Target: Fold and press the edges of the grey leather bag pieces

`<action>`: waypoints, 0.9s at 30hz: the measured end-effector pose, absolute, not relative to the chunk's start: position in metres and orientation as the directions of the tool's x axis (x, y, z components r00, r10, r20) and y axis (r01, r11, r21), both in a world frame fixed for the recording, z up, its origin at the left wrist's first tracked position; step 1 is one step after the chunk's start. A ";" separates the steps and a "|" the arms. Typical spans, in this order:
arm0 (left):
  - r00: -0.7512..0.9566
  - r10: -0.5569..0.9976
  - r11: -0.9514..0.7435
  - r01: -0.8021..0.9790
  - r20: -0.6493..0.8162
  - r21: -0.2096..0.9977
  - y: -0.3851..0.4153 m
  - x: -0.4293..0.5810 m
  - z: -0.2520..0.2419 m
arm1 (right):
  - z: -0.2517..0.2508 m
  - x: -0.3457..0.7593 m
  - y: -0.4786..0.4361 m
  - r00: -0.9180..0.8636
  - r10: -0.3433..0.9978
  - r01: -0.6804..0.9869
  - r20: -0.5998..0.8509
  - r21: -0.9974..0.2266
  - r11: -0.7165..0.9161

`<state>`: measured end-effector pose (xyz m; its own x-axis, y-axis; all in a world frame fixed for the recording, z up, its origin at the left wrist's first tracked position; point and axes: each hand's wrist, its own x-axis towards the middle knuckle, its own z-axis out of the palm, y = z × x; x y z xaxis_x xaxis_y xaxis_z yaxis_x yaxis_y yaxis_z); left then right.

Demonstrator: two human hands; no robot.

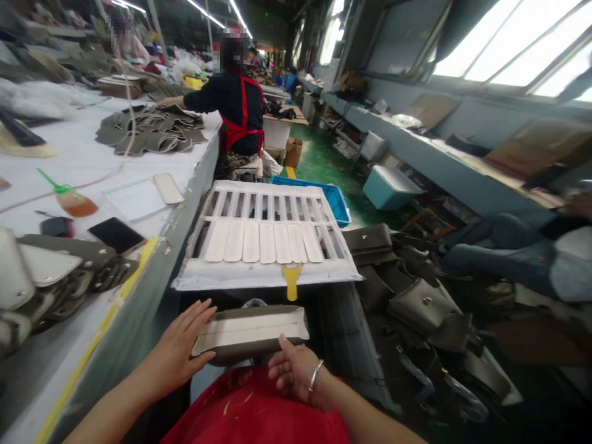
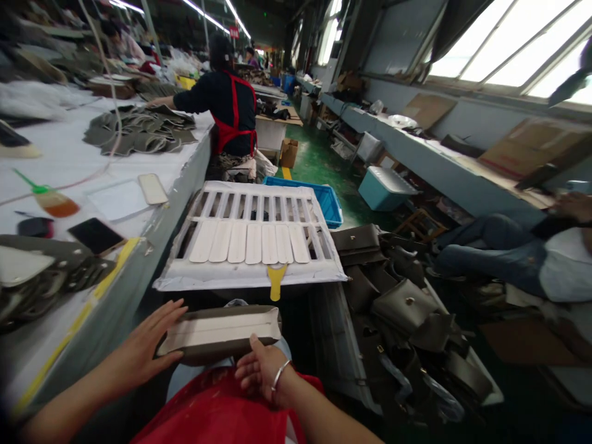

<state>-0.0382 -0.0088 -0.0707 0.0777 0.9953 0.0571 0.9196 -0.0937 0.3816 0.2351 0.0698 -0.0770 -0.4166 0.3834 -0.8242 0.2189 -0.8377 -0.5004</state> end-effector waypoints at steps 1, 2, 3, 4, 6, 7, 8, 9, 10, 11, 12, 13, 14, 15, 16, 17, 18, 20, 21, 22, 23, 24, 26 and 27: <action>0.109 0.992 -0.124 0.936 0.066 0.328 -0.001 -0.033 -0.073 | -0.078 0.244 0.072 -0.405 0.390 0.214 -0.827 -0.501 -0.839; 0.146 0.987 -0.158 0.943 0.062 0.293 0.008 -0.026 -0.075 | -0.079 0.251 0.074 -0.392 0.416 0.234 -0.820 -0.527 -0.817; 0.188 0.981 -0.193 0.941 0.044 0.278 0.017 -0.017 -0.077 | -0.082 0.258 0.075 -0.378 0.459 0.273 -0.804 -0.571 -0.774; 0.235 0.972 -0.231 0.932 0.018 0.280 0.026 -0.005 -0.078 | -0.084 0.265 0.077 -0.361 0.507 0.318 -0.783 -0.614 -0.723; 0.331 0.943 -0.309 0.902 -0.022 0.303 0.042 0.022 -0.078 | -0.088 0.278 0.078 -0.291 0.671 0.423 -0.682 -0.721 -0.549; 0.372 0.928 -0.346 0.885 -0.027 0.313 0.049 0.036 -0.077 | -0.089 0.285 0.078 -0.251 0.778 0.482 -0.576 -0.772 -0.415; 0.407 0.913 -0.379 0.869 -0.020 0.319 0.054 0.049 -0.076 | -0.088 0.291 0.078 -0.233 0.873 0.539 -0.427 -0.805 -0.250; 0.437 0.900 -0.412 0.852 -0.005 0.322 0.058 0.061 -0.074 | -0.088 0.296 0.078 -0.249 0.935 0.590 -0.254 -0.805 -0.062; 0.465 0.885 -0.444 0.835 0.015 0.324 0.061 0.071 -0.074 | -0.086 0.301 0.079 -0.300 0.951 0.631 -0.073 -0.763 0.140; 0.488 0.872 -0.471 0.820 0.033 0.326 0.063 0.078 -0.073 | -0.085 0.305 0.080 -0.371 0.926 0.651 0.077 -0.689 0.318; 0.504 0.862 -0.490 0.807 0.047 0.329 0.065 0.083 -0.073 | -0.083 0.307 0.082 -0.442 0.879 0.649 0.177 -0.613 0.450; 0.514 0.856 -0.501 0.799 0.054 0.332 0.065 0.085 -0.074 | -0.082 0.307 0.084 -0.507 0.826 0.639 0.248 -0.535 0.553; 0.517 0.854 -0.504 0.796 0.055 0.336 0.065 0.086 -0.075 | -0.080 0.307 0.086 -0.558 0.775 0.628 0.296 -0.460 0.628; 0.518 0.854 -0.502 0.795 0.049 0.340 0.065 0.086 -0.076 | -0.079 0.305 0.088 -0.590 0.738 0.619 0.327 -0.403 0.674; 0.515 0.856 -0.496 0.798 0.040 0.343 0.065 0.085 -0.077 | -0.077 0.302 0.090 -0.608 0.716 0.612 0.342 -0.373 0.697; 0.510 0.859 -0.488 0.801 0.031 0.346 0.064 0.084 -0.078 | -0.076 0.299 0.091 -0.613 0.708 0.606 0.350 -0.366 0.706; 0.504 0.863 -0.480 0.805 0.023 0.349 0.064 0.084 -0.079 | -0.075 0.296 0.092 -0.610 0.707 0.598 0.358 -0.377 0.707; 0.484 0.875 -0.457 0.816 0.013 0.355 0.064 0.084 -0.080 | -0.073 0.291 0.093 -0.599 0.711 0.573 0.369 -0.424 0.702; 0.472 0.881 -0.444 0.821 0.010 0.359 0.064 0.085 -0.080 | -0.072 0.290 0.093 -0.592 0.716 0.559 0.369 -0.452 0.695; 0.461 0.887 -0.432 0.826 0.008 0.362 0.064 0.086 -0.079 | -0.071 0.289 0.094 -0.589 0.722 0.546 0.363 -0.479 0.687; 0.452 0.892 -0.422 0.829 0.003 0.366 0.064 0.087 -0.079 | -0.071 0.288 0.096 -0.592 0.726 0.533 0.351 -0.505 0.679; 0.445 0.896 -0.412 0.832 -0.002 0.370 0.064 0.088 -0.078 | -0.070 0.289 0.097 -0.599 0.728 0.520 0.333 -0.530 0.670; 0.435 0.900 -0.398 0.835 -0.013 0.381 0.064 0.089 -0.077 | -0.068 0.290 0.100 -0.630 0.715 0.480 0.303 -0.572 0.665; 0.433 0.901 -0.393 0.834 -0.017 0.388 0.064 0.089 -0.077 | -0.067 0.291 0.101 -0.650 0.700 0.455 0.296 -0.587 0.670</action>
<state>0.0893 0.0639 -0.0773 0.4333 0.9011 -0.0173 0.8337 -0.3934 0.3875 0.2909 0.1015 -0.0673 -0.6495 0.7005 0.2958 0.4550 0.6697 -0.5869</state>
